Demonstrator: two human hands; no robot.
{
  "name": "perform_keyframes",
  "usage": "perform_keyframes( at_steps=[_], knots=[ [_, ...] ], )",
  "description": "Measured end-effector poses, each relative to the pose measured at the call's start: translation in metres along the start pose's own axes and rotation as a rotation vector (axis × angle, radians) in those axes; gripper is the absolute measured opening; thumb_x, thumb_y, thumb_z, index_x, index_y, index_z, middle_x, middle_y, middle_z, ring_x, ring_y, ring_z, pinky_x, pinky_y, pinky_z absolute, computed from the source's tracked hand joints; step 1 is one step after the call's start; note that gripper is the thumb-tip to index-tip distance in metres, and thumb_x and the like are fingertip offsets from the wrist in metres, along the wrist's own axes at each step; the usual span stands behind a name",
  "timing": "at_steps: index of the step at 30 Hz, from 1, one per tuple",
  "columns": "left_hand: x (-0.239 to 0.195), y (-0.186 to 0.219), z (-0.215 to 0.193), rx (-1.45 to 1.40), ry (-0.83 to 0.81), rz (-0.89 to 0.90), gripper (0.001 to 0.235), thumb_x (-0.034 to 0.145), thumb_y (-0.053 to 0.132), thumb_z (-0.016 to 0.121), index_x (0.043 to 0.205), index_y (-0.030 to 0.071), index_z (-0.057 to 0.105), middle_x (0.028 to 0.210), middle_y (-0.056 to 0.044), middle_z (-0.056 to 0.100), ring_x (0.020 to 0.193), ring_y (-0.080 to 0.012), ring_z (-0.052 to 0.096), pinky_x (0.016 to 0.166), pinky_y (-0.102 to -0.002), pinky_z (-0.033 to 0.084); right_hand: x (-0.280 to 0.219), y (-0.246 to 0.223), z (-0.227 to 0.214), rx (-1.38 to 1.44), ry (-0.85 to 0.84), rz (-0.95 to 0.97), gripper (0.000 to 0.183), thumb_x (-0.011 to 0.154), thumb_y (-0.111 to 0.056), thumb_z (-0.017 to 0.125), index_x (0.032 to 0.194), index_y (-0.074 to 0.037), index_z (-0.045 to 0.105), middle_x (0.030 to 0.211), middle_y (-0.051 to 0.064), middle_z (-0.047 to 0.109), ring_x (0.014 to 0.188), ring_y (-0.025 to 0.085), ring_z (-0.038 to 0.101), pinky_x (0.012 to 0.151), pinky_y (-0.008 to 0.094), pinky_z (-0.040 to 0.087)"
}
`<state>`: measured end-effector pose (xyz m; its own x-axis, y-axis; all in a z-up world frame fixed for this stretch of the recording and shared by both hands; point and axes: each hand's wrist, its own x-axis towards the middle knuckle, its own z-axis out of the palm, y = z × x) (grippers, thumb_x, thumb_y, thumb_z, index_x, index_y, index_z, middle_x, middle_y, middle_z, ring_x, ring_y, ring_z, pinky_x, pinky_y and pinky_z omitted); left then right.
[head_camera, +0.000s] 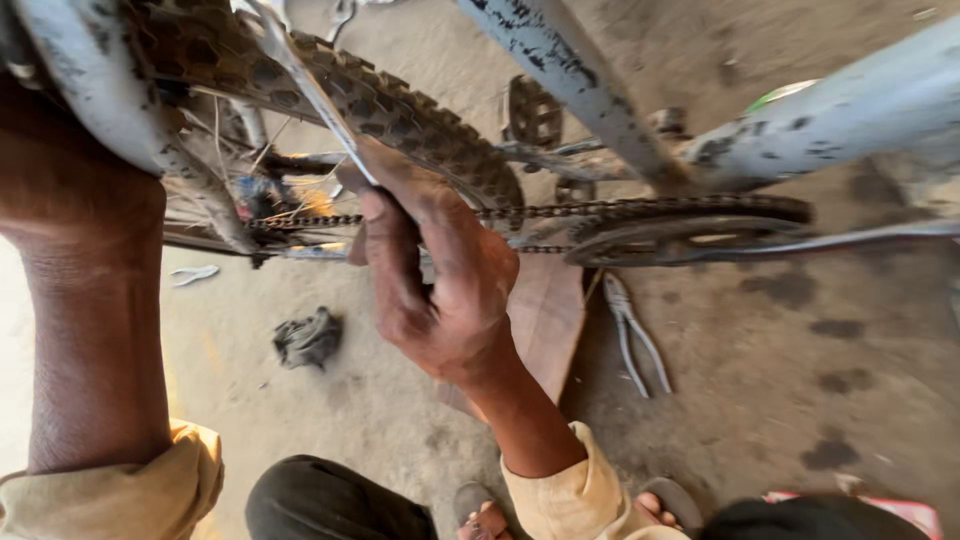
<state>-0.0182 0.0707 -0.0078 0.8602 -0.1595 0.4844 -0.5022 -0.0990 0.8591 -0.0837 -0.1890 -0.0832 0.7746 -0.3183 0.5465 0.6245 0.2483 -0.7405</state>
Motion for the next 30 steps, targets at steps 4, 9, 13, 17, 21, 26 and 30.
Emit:
perform_keyframes(
  at_steps=[4,9,13,17,21,26,30],
  knots=[
    [0.002,0.005,0.006,0.04,0.006,-0.006,0.065,0.106,0.06,0.046,0.138,0.004,0.051,0.135,-0.01,0.056,0.127,-0.0208,0.055,0.113,-0.037,0.046,-0.002,0.013,0.004,0.07,-0.041,0.008,0.029,0.118,0.001,0.06,0.144,-0.008,0.051,0.129,0.011,0.072,0.078,0.003,0.073,0.061,0.018,0.061],
    [0.005,0.007,0.012,0.057,0.008,0.007,0.061,0.107,0.059,0.046,0.135,0.004,0.051,0.132,-0.009,0.056,0.124,-0.0204,0.055,0.112,-0.037,0.046,-0.011,0.033,0.017,0.252,-0.009,-0.107,0.043,0.115,0.005,0.059,0.151,-0.01,0.042,0.148,0.014,0.059,0.093,0.014,0.078,0.062,0.02,0.062],
    [0.007,0.01,0.012,0.075,0.012,0.032,0.058,0.109,0.058,0.046,0.132,0.005,0.052,0.131,-0.009,0.056,0.122,-0.0201,0.055,0.112,-0.037,0.045,-0.009,0.035,0.037,0.235,0.051,-0.19,0.049,0.1,0.011,0.059,0.144,-0.004,0.045,0.137,0.021,0.062,0.079,0.01,0.076,0.049,0.018,0.059],
    [0.01,0.011,0.017,0.084,0.053,0.084,0.056,0.11,0.057,0.046,0.129,0.005,0.052,0.129,-0.009,0.055,0.119,-0.0198,0.054,0.111,-0.037,0.045,0.001,0.015,0.036,0.154,-0.145,-0.086,0.053,0.107,0.008,0.064,0.153,-0.004,0.04,0.125,0.009,0.069,0.07,0.004,0.065,0.059,0.019,0.061],
    [0.018,0.009,0.026,0.12,0.176,0.234,0.053,0.111,0.056,0.047,0.126,0.005,0.053,0.127,-0.009,0.055,0.117,-0.0194,0.054,0.11,-0.037,0.045,0.007,-0.006,0.032,0.005,-0.199,-0.063,0.057,0.107,0.01,0.061,0.157,-0.004,0.038,0.116,0.008,0.066,0.08,0.008,0.069,0.066,0.022,0.062],
    [0.021,0.014,0.042,0.065,0.333,0.219,0.051,0.115,0.049,0.05,0.133,0.002,0.052,0.13,-0.009,0.053,0.118,-0.0173,0.051,0.112,-0.035,0.041,0.0,-0.014,0.05,-0.141,-0.162,-0.086,0.044,0.107,0.008,0.058,0.147,-0.007,0.045,0.115,0.01,0.066,0.084,0.012,0.072,0.067,0.026,0.063],
    [0.031,0.03,0.058,-0.106,0.37,0.027,0.074,0.108,0.037,0.057,0.165,0.002,0.024,0.15,-0.01,0.048,0.136,-0.0197,0.049,0.123,-0.037,0.04,0.013,-0.05,0.064,-0.171,-0.147,0.029,0.038,0.106,0.002,0.055,0.142,-0.007,0.047,0.101,0.007,0.068,0.077,0.01,0.071,0.063,0.026,0.06]
  ],
)
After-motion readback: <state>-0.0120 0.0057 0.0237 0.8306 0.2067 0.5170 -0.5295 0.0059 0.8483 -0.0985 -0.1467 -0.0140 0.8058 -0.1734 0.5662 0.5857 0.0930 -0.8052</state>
